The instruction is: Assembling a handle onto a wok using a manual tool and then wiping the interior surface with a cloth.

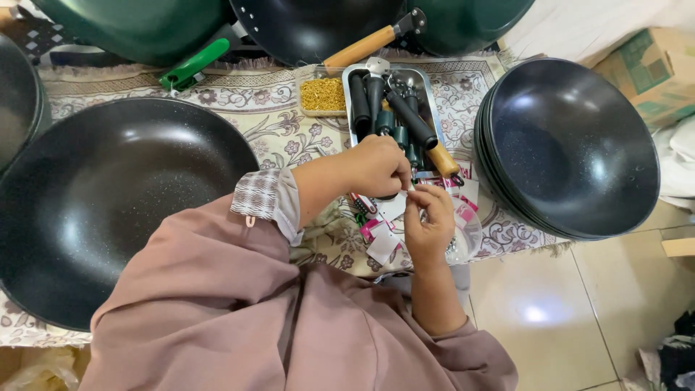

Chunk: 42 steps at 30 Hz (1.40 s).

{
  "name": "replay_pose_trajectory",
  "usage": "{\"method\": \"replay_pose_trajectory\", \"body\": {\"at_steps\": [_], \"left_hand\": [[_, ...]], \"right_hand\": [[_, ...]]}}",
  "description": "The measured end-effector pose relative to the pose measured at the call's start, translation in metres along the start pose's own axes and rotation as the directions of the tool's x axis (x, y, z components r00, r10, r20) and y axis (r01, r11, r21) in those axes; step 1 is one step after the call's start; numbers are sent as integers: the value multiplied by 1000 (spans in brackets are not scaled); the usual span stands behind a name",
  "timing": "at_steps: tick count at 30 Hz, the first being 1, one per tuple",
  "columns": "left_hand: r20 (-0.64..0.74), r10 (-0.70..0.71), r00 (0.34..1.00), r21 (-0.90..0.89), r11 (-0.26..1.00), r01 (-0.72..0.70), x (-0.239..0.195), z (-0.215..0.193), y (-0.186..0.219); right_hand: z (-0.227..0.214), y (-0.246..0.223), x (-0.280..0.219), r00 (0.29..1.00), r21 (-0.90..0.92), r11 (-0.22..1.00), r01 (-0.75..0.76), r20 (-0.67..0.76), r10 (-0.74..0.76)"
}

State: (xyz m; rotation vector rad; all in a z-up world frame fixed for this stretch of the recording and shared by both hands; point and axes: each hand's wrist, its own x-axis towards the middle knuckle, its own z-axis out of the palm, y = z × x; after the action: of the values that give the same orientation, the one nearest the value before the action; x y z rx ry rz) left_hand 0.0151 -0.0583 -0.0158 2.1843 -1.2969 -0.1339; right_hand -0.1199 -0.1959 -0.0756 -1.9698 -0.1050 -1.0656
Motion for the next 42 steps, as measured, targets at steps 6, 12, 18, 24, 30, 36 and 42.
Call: {"method": "replay_pose_trajectory", "body": {"at_steps": [6,12,18,24,30,36,42], "left_hand": [[71,-72,995,-126,989,81,-2,-8,4],[-29,-13,999,-46,999,11,2,5,-3],[-104,44,994,-67,996,-51,2,12,-15],[-90,23,996,-116,993,-34,-3,-3,-6],[-179,65,982,-169,981,-96,-4,-1,-10],[-181,87,980,-182,976,-121,-2,8,-16],[-131,41,991,-230,971,-70,-5,6,-18]], "right_hand": [[-1,2,7,992,-8,993,120,-50,-120],[2,-4,9,991,42,991,127,-41,-126],[5,12,-5,995,270,958,-100,22,98],[7,15,-14,994,205,973,-105,42,99],[2,-2,1,1000,111,994,0,21,-2],[7,-2,6,994,43,993,111,-22,-110],[16,6,5,996,126,992,10,-85,1]]}}
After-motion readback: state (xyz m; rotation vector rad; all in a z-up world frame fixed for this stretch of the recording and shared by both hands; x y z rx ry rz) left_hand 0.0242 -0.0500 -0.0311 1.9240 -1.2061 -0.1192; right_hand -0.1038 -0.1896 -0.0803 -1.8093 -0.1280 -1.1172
